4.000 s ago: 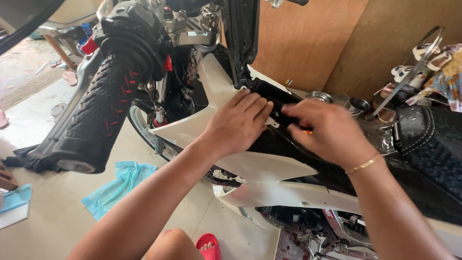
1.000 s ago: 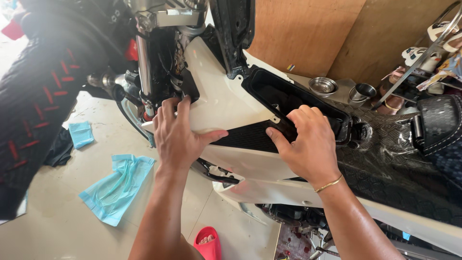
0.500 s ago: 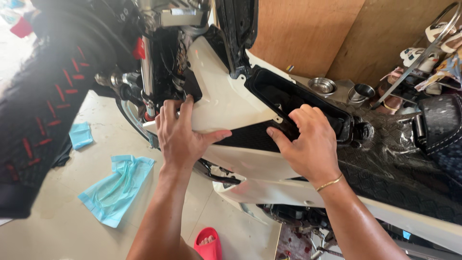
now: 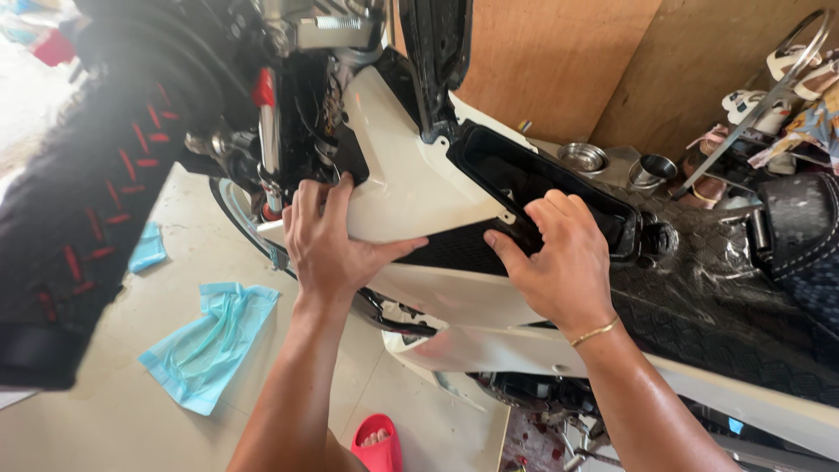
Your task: The person uses a screwdriver to remove screws from the motorcycle's side panel, then detaches and reattaches the panel, aligning it with the frame and securing it with screws.
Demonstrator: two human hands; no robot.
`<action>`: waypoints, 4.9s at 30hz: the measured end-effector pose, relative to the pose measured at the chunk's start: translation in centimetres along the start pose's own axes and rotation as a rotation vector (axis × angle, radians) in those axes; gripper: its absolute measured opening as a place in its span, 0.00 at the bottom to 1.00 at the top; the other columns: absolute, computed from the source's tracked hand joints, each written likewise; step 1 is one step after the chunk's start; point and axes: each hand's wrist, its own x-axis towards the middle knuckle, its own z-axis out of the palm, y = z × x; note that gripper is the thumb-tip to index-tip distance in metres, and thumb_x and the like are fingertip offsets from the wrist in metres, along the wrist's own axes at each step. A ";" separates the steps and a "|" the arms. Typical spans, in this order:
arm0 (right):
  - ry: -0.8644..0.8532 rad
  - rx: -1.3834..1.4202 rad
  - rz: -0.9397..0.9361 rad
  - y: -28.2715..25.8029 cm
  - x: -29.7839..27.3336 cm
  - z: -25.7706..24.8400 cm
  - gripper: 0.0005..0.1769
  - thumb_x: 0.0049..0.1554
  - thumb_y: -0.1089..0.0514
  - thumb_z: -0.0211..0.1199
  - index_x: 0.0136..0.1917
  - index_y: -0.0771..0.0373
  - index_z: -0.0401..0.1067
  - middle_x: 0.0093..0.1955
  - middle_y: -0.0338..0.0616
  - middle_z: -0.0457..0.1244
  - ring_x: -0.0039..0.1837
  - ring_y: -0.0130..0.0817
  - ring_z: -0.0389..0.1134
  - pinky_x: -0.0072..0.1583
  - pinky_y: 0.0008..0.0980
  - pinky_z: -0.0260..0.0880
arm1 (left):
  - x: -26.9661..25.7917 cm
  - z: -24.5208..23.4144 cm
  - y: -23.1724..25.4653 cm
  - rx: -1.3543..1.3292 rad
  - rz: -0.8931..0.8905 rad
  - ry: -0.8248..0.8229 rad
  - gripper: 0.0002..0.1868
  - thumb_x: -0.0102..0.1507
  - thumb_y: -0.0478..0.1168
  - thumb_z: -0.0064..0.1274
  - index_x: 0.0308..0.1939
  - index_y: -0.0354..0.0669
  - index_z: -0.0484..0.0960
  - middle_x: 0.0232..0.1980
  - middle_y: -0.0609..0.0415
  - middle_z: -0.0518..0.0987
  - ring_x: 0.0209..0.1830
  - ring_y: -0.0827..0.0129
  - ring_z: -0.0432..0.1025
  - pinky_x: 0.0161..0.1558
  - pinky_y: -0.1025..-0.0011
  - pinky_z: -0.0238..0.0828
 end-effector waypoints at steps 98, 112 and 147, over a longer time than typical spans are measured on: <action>-0.580 0.378 0.245 3.1 4.5 -3.1 0.15 0.51 0.55 0.72 0.39 0.72 0.78 0.31 0.39 0.57 0.35 0.29 0.56 0.40 0.34 0.59 | 0.2 -1.5 0.5 0.017 -0.001 0.043 0.54 0.37 0.77 0.71 0.50 0.34 0.86 0.44 0.52 0.72 0.48 0.58 0.71 0.51 0.57 0.68; -0.598 0.203 0.267 2.7 4.7 -3.3 0.19 0.49 0.50 0.74 0.42 0.70 0.79 0.31 0.43 0.67 0.35 0.31 0.64 0.41 0.35 0.65 | 0.0 -2.5 1.0 0.054 0.000 0.014 0.54 0.39 0.78 0.69 0.49 0.35 0.86 0.45 0.51 0.72 0.49 0.56 0.70 0.51 0.56 0.68; -0.352 0.129 0.053 0.1 2.3 -3.3 0.13 0.52 0.50 0.70 0.41 0.63 0.79 0.34 0.51 0.58 0.38 0.47 0.62 0.41 0.45 0.60 | 0.3 -3.4 1.2 0.080 -0.016 -0.008 0.53 0.37 0.76 0.71 0.51 0.37 0.86 0.46 0.50 0.73 0.50 0.55 0.71 0.52 0.55 0.68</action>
